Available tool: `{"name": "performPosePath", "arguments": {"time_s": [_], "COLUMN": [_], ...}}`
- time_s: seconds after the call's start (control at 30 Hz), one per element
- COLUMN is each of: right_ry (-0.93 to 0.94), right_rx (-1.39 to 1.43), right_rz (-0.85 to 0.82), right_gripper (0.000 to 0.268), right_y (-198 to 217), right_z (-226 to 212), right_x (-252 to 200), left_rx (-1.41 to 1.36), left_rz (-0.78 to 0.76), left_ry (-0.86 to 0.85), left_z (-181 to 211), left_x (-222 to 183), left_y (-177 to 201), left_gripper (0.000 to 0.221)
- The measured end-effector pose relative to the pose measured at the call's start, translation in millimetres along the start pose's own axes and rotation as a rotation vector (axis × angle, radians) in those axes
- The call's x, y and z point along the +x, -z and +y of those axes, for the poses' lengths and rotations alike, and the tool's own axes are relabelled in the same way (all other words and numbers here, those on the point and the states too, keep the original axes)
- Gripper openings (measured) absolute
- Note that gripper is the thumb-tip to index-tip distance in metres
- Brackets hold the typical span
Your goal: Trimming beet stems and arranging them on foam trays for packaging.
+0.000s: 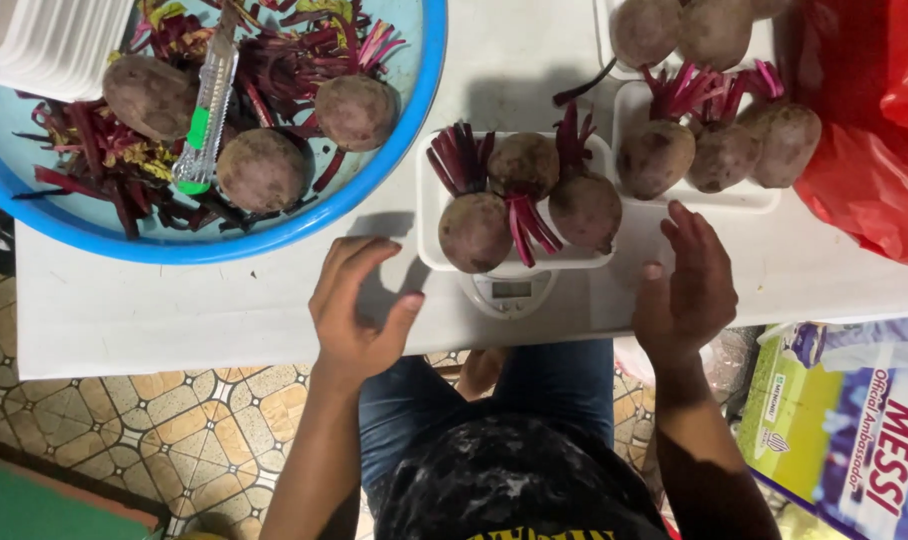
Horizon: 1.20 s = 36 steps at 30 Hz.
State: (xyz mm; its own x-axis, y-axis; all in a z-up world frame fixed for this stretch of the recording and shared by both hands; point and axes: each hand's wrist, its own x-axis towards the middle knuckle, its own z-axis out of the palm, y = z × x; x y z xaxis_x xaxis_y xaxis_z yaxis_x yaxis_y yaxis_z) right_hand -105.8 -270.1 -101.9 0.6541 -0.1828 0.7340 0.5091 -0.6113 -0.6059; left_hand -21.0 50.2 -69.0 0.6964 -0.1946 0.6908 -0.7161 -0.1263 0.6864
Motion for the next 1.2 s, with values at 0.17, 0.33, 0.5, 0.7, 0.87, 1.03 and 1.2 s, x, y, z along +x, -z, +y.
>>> {"name": "performPosePath", "arguments": {"time_s": [0.17,0.33,0.5,0.7,0.87,1.03,1.2], "right_ry": [-0.091,-0.159,-0.161,-0.16,-0.177,-0.431,-0.45], "right_rx": [-0.043,-0.002,0.022,0.024,0.019,0.108,0.175], "right_rz": [0.101,0.015,0.007,0.007,0.001,-0.194,-0.184], "right_gripper": [0.039,0.025,0.022,0.024,0.024,0.06,0.062], "right_y": [3.5,3.4,0.4,0.0,-0.8,-18.6,-18.5], "right_z": [8.8,-2.8,-6.2,-5.3,-3.8,-20.6,-17.3], "right_x": [-7.8,-0.4,2.4,0.7,2.2,18.6,19.9], "left_rx": [-0.03,-0.041,-0.041,-0.049,-0.046,-0.242,-0.267], "left_rz": [0.166,0.163,0.179,0.185,0.178,0.102,0.098], "left_ry": [0.124,0.208,0.248,0.25,0.259,0.44,0.479], "left_z": [-8.9,-7.6,-7.8,-8.3,-5.7,-1.2,3.6], "left_x": [-14.2,-4.7,-6.2,-7.4,-2.0,6.1,12.9], "left_y": [6.3,5.1,4.1,3.7,2.4,-20.6,-31.6], "left_gripper": [0.026,0.032,0.032,0.029,0.027,0.033,0.04]}}
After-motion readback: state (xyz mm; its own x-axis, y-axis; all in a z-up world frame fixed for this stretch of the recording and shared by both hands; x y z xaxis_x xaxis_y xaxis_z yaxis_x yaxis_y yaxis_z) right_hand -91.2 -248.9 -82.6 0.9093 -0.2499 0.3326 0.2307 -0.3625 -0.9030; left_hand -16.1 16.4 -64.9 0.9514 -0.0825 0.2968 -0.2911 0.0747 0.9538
